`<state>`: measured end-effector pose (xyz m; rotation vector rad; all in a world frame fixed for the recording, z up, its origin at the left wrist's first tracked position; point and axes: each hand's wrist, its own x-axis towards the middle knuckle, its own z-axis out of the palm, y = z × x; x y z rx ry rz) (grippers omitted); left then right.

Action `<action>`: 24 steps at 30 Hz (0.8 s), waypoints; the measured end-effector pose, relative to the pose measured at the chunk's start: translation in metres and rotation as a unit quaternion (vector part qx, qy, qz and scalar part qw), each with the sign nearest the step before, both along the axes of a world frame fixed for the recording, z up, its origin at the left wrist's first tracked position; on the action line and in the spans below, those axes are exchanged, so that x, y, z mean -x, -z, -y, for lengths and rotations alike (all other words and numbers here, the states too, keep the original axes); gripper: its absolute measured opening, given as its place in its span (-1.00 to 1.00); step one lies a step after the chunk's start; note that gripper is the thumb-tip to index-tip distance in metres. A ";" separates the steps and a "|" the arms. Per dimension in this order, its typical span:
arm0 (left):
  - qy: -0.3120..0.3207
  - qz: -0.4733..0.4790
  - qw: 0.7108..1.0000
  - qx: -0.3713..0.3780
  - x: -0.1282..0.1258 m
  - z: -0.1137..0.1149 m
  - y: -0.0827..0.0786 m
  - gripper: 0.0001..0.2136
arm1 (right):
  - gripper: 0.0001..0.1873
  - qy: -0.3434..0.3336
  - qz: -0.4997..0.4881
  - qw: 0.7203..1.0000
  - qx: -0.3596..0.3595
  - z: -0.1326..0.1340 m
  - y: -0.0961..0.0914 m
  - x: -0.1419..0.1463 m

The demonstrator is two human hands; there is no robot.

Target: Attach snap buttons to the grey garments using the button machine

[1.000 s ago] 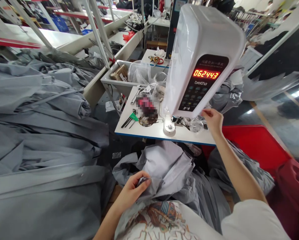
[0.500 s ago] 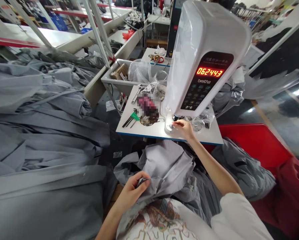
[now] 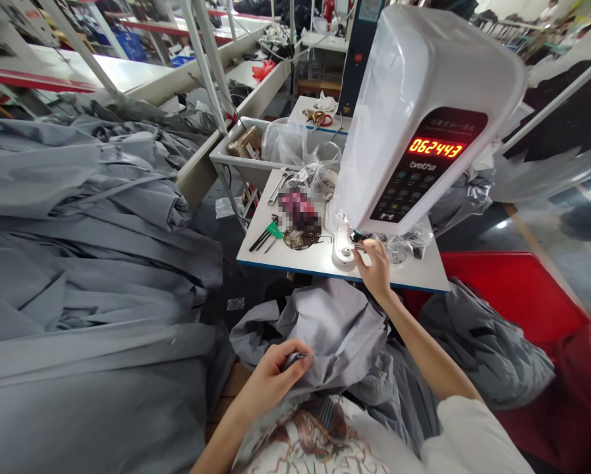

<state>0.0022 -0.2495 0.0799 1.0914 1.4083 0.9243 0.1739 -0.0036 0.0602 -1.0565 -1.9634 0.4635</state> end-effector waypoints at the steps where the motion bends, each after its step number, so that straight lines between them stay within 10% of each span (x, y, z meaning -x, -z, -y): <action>1: 0.013 -0.007 1.000 -0.002 -0.001 -0.002 -0.002 -0.70 | -0.71 -0.004 -0.028 0.999 0.016 0.016 -0.005 -0.001; 4: 0.046 -0.018 0.999 -0.017 -0.004 -0.011 -0.010 -0.70 | -0.60 -0.128 -0.094 0.977 0.142 0.070 -0.017 -0.008; 8: 0.061 -0.023 0.996 -0.065 -0.003 -0.036 -0.018 -0.68 | -0.42 -0.353 -0.035 0.878 0.320 0.117 -0.019 -0.024; 13: 0.020 -0.005 0.995 -0.099 -0.003 -0.088 -0.008 -0.64 | -0.63 -0.205 -0.049 0.906 0.366 0.105 -0.020 -0.031; 24: -0.096 -0.133 0.975 -0.149 -0.031 -0.209 0.045 -0.68 | -0.65 0.021 -0.151 0.963 0.223 0.004 0.020 0.006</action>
